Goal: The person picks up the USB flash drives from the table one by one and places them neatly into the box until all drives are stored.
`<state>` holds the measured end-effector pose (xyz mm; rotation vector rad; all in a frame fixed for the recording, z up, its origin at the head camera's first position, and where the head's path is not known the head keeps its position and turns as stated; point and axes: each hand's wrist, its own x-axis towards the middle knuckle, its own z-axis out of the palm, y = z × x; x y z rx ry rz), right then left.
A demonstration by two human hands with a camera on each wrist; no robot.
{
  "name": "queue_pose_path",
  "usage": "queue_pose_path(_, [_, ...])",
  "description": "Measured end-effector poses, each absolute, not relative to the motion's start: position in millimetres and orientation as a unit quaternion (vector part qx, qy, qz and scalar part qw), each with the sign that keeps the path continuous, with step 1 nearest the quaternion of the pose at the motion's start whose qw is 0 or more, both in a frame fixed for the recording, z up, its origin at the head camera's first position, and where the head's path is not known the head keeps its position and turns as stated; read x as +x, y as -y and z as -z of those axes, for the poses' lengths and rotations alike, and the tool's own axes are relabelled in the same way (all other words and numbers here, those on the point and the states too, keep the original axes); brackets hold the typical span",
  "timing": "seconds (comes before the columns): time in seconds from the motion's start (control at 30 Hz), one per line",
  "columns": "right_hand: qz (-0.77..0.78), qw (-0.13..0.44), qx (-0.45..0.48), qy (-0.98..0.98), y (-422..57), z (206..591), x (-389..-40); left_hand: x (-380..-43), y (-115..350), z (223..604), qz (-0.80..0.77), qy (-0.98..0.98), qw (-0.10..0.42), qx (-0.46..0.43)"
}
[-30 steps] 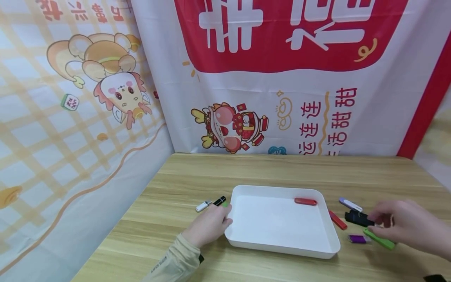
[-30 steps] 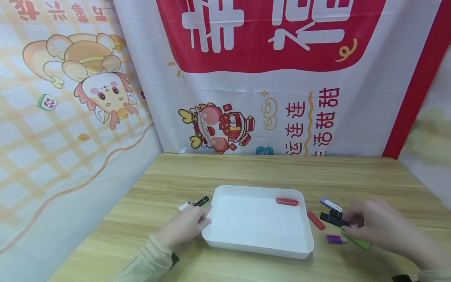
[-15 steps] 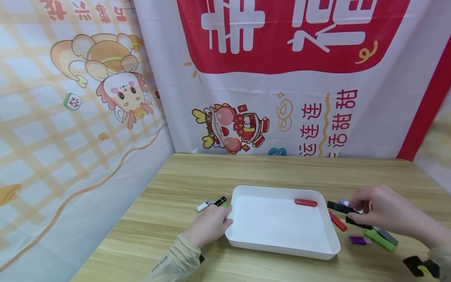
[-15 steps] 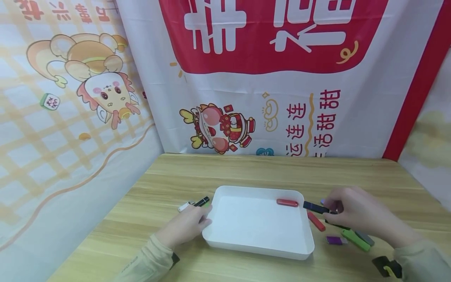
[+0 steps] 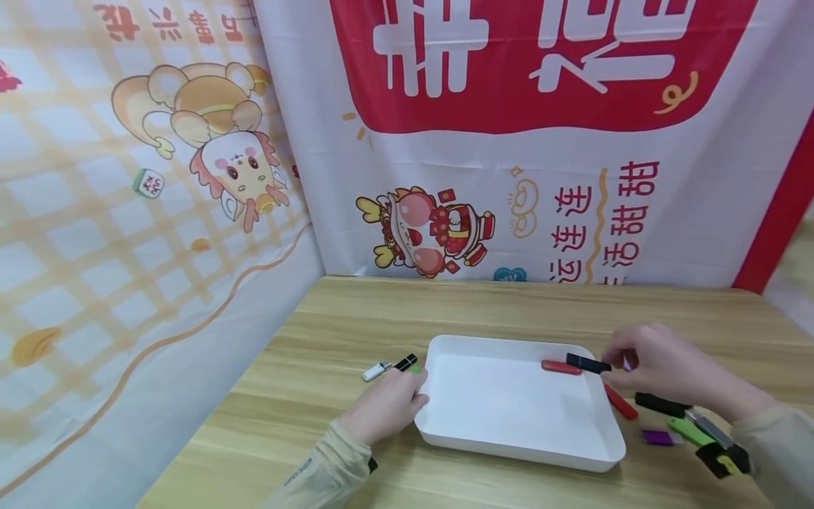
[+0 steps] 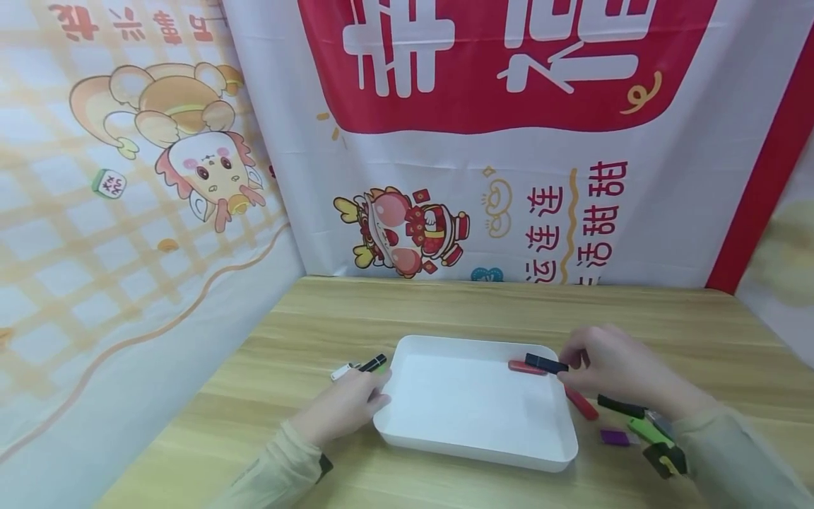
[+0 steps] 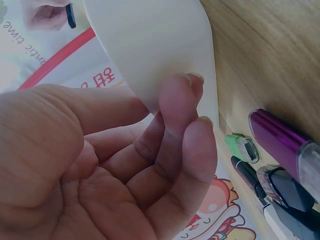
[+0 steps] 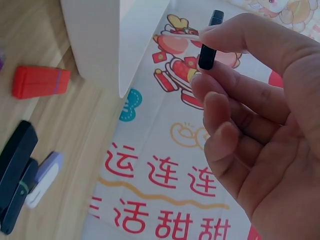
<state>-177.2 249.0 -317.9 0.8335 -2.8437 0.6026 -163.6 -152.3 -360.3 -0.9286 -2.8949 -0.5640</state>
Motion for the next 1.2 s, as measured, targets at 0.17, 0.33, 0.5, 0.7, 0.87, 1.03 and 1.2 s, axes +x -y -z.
queue_pose_path(0.17, [-0.182,0.055,0.28,0.941,-240.4,318.8,-187.6,-165.6,151.3,362.9,0.183,0.936,0.027,-0.298])
queue_pose_path(0.33, [-0.157,0.028,0.277,0.948,-233.2,324.6,-198.3,-167.7,151.1,363.2,0.185,0.937,0.024,-0.297])
queue_pose_path(0.5, [-0.137,0.004,0.275,0.952,-227.6,328.5,-205.9,-168.3,151.0,362.7,0.183,0.937,0.024,-0.297])
queue_pose_path(0.7, [-0.121,-0.019,0.263,0.957,-219.8,328.5,-213.6,-167.6,151.3,361.9,0.183,0.937,0.026,-0.298])
queue_pose_path(0.87, [-0.101,-0.037,0.259,0.96,-212.3,331.8,-221.0,-167.5,152.6,363.5,0.184,0.937,0.021,-0.296])
queue_pose_path(1.03, [-0.085,-0.037,0.266,0.96,-208.0,335.8,-225.3,-168.4,153.0,364.6,0.184,0.935,0.029,-0.302])
queue_pose_path(1.2, [-0.072,-0.028,0.27,0.96,-206.2,337.1,-227.2,-168.4,152.4,363.8,0.182,0.934,0.035,-0.305])
